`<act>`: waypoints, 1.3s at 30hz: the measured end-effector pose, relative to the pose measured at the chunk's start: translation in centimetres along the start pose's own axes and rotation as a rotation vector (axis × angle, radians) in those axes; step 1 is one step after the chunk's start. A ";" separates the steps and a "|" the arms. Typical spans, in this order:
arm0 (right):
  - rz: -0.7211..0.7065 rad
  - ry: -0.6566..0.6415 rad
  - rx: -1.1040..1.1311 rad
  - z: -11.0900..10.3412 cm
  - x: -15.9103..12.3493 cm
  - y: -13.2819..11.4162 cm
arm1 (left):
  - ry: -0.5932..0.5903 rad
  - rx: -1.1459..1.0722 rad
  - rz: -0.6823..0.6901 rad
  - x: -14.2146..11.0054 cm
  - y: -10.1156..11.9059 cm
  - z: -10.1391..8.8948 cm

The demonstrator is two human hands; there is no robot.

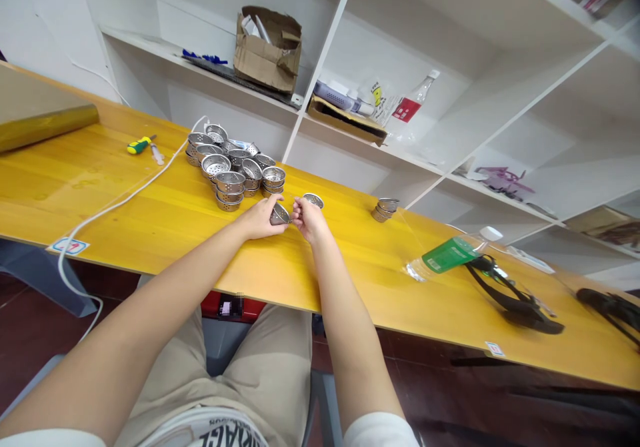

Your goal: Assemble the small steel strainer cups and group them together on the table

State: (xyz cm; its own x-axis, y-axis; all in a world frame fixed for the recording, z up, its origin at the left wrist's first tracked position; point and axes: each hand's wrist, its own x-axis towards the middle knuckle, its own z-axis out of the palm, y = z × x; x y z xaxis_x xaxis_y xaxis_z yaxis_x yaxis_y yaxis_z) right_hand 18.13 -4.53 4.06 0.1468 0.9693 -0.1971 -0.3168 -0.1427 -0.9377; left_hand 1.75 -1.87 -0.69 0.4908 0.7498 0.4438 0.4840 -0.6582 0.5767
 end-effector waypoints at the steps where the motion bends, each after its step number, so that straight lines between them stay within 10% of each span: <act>1: 0.001 -0.001 0.003 0.0 0.0 0.0 | -0.004 -0.002 0.004 0.0 0.0 0.0; 39: 0.131 -0.084 -0.139 -0.4 0.0 0.0 | 0.055 0.035 0.322 0.5 -0.3 1.0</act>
State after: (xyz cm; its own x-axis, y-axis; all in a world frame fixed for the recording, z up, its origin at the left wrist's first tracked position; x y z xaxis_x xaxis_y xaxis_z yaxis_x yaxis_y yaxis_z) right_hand 18.50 -4.63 3.96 0.0327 0.9530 -0.3012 -0.1946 -0.2895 -0.9372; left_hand 2.56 -1.37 -1.27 0.5833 0.5047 0.6364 0.3357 -0.8633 0.3769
